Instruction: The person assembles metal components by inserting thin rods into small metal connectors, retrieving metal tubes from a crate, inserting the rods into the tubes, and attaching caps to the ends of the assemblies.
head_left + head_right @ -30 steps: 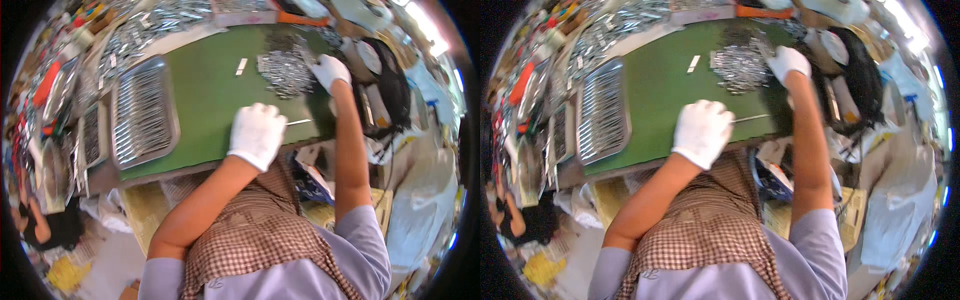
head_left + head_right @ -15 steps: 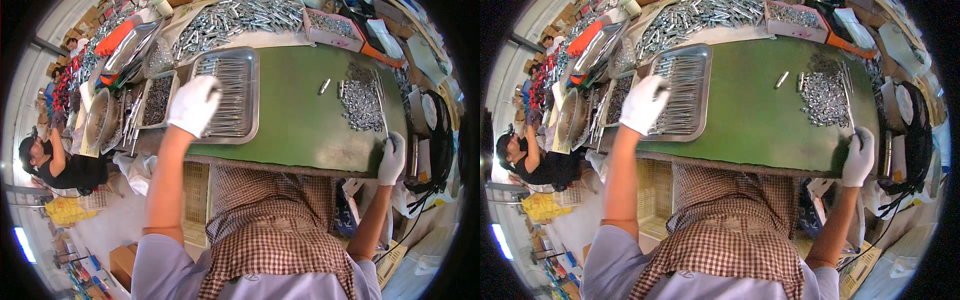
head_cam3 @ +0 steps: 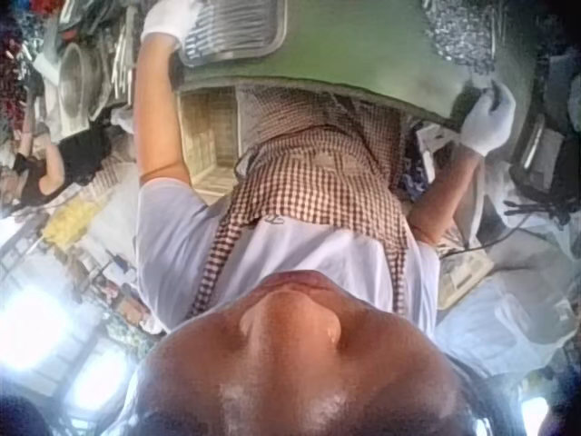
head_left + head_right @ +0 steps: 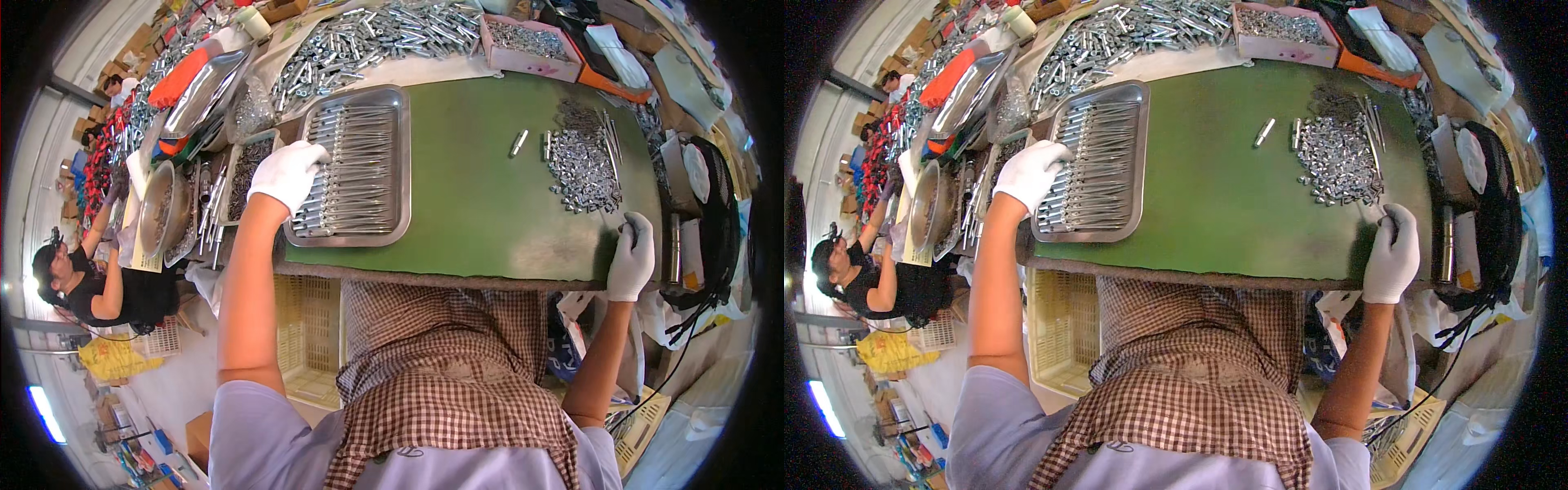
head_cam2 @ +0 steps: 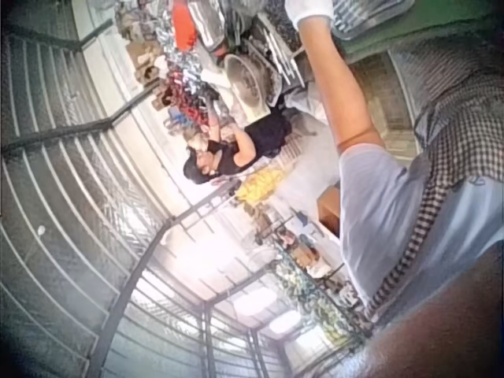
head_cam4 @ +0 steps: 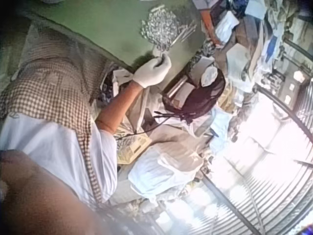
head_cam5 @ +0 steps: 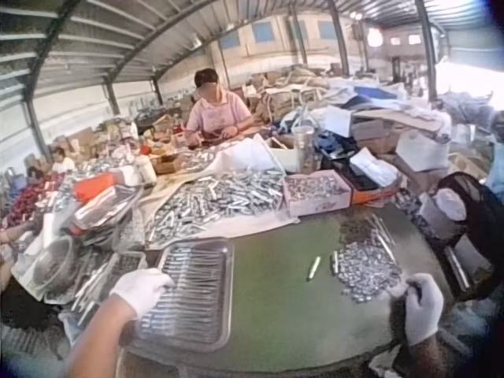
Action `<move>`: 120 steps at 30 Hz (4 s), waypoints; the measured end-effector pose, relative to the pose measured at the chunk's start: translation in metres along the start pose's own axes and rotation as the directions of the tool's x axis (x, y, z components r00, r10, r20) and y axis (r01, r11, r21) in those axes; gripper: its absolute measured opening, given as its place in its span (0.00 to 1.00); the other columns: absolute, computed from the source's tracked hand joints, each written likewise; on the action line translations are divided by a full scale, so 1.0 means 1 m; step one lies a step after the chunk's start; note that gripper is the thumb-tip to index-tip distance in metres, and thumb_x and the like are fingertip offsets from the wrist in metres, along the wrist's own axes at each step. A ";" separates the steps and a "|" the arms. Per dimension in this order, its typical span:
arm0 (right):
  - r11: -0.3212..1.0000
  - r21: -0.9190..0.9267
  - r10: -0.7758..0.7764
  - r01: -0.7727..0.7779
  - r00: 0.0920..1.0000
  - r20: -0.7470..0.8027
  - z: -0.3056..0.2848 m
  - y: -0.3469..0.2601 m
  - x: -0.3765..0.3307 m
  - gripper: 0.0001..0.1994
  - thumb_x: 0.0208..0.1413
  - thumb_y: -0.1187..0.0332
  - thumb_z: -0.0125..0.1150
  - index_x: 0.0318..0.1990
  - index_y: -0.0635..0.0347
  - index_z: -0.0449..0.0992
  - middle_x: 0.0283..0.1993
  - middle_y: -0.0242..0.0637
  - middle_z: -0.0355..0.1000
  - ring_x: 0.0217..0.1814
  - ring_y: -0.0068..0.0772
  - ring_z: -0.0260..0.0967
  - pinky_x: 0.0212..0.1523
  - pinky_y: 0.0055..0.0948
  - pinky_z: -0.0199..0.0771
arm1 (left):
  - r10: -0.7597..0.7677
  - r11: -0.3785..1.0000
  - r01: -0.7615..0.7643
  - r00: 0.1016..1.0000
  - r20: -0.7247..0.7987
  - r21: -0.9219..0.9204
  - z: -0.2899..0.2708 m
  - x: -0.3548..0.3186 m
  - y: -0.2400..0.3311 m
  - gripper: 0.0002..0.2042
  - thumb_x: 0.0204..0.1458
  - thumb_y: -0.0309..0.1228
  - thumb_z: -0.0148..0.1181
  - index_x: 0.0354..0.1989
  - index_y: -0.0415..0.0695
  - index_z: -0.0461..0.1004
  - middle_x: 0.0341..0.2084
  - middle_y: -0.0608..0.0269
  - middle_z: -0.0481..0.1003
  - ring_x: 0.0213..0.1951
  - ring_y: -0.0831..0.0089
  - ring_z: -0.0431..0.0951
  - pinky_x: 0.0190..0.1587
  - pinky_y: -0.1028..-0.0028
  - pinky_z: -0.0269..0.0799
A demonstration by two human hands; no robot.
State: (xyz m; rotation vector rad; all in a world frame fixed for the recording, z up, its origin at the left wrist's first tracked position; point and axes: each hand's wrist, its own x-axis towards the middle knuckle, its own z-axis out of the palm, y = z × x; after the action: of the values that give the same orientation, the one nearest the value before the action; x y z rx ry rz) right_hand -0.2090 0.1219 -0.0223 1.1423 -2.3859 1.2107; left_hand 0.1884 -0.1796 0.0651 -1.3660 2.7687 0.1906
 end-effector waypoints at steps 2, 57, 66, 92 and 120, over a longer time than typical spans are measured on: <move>1.000 0.003 0.004 -0.004 1.000 0.005 0.000 -0.002 0.000 0.08 0.57 0.77 0.53 0.43 0.64 0.74 0.41 0.42 0.75 0.43 0.37 0.74 0.49 0.29 0.70 | -0.009 1.000 0.009 1.000 0.009 0.010 0.000 0.000 0.001 0.09 0.53 0.27 0.53 0.42 0.47 0.76 0.39 0.54 0.74 0.45 0.55 0.74 0.50 0.63 0.68; 0.318 0.055 -0.784 0.946 0.230 0.576 0.178 -0.300 -0.002 0.07 0.53 0.69 0.53 0.31 0.51 0.80 0.39 0.33 0.71 0.47 0.31 0.68 0.48 0.30 0.62 | 0.082 0.955 -0.177 0.929 -0.360 -0.240 0.039 -0.009 -0.032 0.07 0.51 0.29 0.57 0.38 0.44 0.77 0.35 0.54 0.74 0.43 0.54 0.73 0.49 0.62 0.68; 0.385 -0.002 -0.735 0.923 0.307 0.605 0.172 -0.303 -0.004 0.09 0.55 0.69 0.51 0.35 0.53 0.79 0.39 0.35 0.71 0.47 0.33 0.67 0.49 0.33 0.62 | 0.071 0.967 -0.151 0.933 -0.354 -0.204 0.036 -0.006 -0.027 0.08 0.52 0.32 0.57 0.36 0.45 0.77 0.35 0.53 0.75 0.43 0.53 0.74 0.47 0.61 0.68; 0.968 -0.073 -0.205 0.242 0.919 0.336 -0.034 -0.051 -0.021 0.07 0.44 0.75 0.61 0.33 0.55 0.78 0.32 0.39 0.73 0.39 0.47 0.70 0.42 0.41 0.70 | 0.293 0.943 -0.300 0.954 -0.069 -0.146 0.056 0.089 0.237 0.10 0.53 0.37 0.57 0.39 0.46 0.75 0.34 0.50 0.77 0.39 0.52 0.78 0.43 0.58 0.73; 0.941 0.020 -0.321 0.339 0.869 0.377 -0.019 -0.035 -0.007 0.06 0.46 0.73 0.62 0.33 0.51 0.76 0.35 0.34 0.72 0.43 0.43 0.69 0.47 0.39 0.67 | 0.381 0.733 -0.540 0.830 -0.408 -0.413 0.091 -0.020 0.249 0.06 0.43 0.28 0.65 0.31 0.45 0.77 0.29 0.59 0.75 0.34 0.57 0.74 0.39 0.62 0.68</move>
State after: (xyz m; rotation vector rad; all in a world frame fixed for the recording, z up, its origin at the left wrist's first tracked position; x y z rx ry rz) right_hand -0.1815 0.1276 0.0063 1.8189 -2.3111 0.8791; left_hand 0.0024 -0.0020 -0.0008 -0.7388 3.4488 0.8790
